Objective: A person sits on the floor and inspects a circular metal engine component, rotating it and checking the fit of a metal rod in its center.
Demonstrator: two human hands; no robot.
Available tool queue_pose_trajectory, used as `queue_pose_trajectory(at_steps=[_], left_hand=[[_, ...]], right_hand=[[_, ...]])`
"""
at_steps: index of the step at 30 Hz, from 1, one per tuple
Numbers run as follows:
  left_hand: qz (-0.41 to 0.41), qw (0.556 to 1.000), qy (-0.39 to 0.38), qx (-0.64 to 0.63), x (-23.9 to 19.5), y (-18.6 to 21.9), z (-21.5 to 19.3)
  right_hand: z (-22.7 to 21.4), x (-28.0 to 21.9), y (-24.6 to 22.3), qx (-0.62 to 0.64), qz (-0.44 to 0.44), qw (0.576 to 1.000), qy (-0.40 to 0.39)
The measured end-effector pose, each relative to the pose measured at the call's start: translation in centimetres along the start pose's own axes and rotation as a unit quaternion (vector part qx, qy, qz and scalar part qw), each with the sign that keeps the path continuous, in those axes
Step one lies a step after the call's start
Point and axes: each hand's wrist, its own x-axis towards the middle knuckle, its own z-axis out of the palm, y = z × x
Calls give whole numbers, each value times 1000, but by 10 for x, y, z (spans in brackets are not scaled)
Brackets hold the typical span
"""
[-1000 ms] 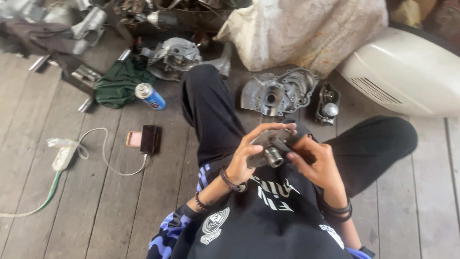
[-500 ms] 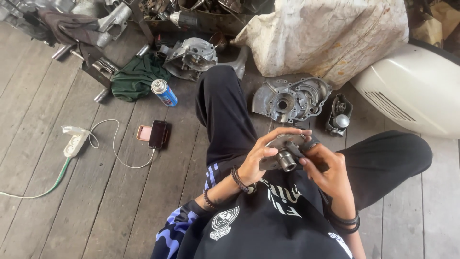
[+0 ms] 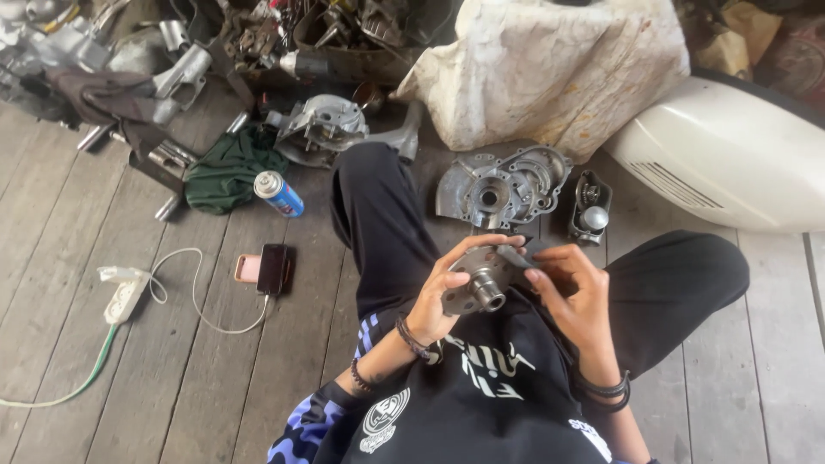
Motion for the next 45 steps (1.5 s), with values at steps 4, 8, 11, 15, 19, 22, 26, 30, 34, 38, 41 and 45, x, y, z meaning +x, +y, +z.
queue_pose_trajectory(at_steps=[4, 8, 11, 15, 19, 22, 26, 30, 34, 38, 41, 45], left_hand=[[-29, 999, -4, -24, 5, -9, -11], [-60, 998, 14, -30, 19, -12, -12], [-94, 993, 45, -59, 36, -15, -10], [-187, 956, 128, -189, 73, -16, -12], [-252, 917, 208, -228, 128, 9, 11], [-273, 878, 268, -288, 161, 0, 0], [-280, 894, 274, -218, 205, -5, -5], [-270, 900, 268, -214, 237, 20, 19], [-258, 910, 241, -219, 273, -3, -20], [-246, 919, 185, -247, 283, -2, -34], [-251, 915, 171, -264, 282, -16, -46], [-277, 911, 166, -257, 276, -30, -61]], right_hand=[[9, -4, 10, -7, 10, 1000, -12], [2, 8, 18, 24, 16, 999, -14], [-8, 22, 26, 14, 8, 1000, 10], [-20, 43, 49, 40, 4, 999, 26], [-38, 78, 63, 138, 3, 990, 22], [-50, 109, 45, 195, 0, 981, -7], [-69, 148, 42, 310, 58, 948, -38], [-79, 192, 76, 405, 38, 912, -55], [-72, 209, 146, 469, 17, 883, -20], [-68, 199, 187, 438, 67, 894, 66], [-81, 195, 196, 410, 106, 898, 119], [-71, 188, 181, 322, 86, 931, 152]])
